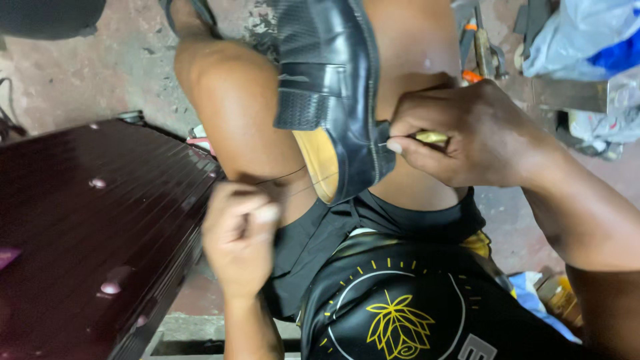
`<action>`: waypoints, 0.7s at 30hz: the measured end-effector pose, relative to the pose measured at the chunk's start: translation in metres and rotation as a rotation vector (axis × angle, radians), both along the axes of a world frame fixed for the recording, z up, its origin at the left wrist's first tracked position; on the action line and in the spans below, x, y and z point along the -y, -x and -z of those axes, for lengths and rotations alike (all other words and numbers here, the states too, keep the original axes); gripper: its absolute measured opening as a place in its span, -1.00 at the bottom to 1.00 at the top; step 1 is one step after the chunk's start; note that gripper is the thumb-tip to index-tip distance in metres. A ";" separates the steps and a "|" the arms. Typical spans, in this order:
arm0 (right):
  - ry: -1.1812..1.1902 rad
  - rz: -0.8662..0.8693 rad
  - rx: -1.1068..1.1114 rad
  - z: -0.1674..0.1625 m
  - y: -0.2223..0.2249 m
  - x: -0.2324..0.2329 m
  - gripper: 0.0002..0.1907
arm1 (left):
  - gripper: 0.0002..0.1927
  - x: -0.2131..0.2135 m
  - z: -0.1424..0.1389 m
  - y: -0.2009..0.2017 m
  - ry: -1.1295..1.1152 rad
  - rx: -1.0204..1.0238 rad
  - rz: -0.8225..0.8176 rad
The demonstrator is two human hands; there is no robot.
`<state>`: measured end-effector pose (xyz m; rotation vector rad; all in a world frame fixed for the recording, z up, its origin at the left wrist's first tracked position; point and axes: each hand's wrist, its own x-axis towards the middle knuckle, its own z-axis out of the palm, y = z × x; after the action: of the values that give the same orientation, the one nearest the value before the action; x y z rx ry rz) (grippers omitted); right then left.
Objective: The person stitches the heel counter of a black leather shoe using a needle and thread. They repeatedly push the needle through the leather and pull the thread tight to secure the seam.
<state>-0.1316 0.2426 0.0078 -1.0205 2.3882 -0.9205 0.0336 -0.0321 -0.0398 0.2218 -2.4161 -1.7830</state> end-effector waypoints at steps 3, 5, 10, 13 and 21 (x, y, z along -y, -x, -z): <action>-0.013 -0.037 0.057 -0.001 0.002 -0.001 -0.89 | -0.85 0.002 0.003 -0.003 -0.955 -0.015 -0.236; 0.009 -0.044 0.078 -0.002 0.002 -0.001 -0.94 | -0.84 -0.001 0.000 0.003 -1.091 0.069 -0.243; 0.027 -0.096 0.042 -0.004 0.002 0.003 -0.92 | -0.74 -0.026 -0.015 0.037 -0.328 0.413 -0.132; 0.052 -0.108 -0.007 -0.005 0.001 0.005 -0.89 | -0.76 -0.035 -0.023 0.055 -0.080 0.331 0.102; -0.099 -0.090 -0.193 -0.002 -0.014 0.007 -0.87 | -0.81 -0.032 -0.028 0.071 -0.088 0.472 0.192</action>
<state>-0.1173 0.2356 0.0100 -1.2169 2.4917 -0.6928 -0.0377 0.0003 -0.0123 0.4836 -2.7514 -2.1245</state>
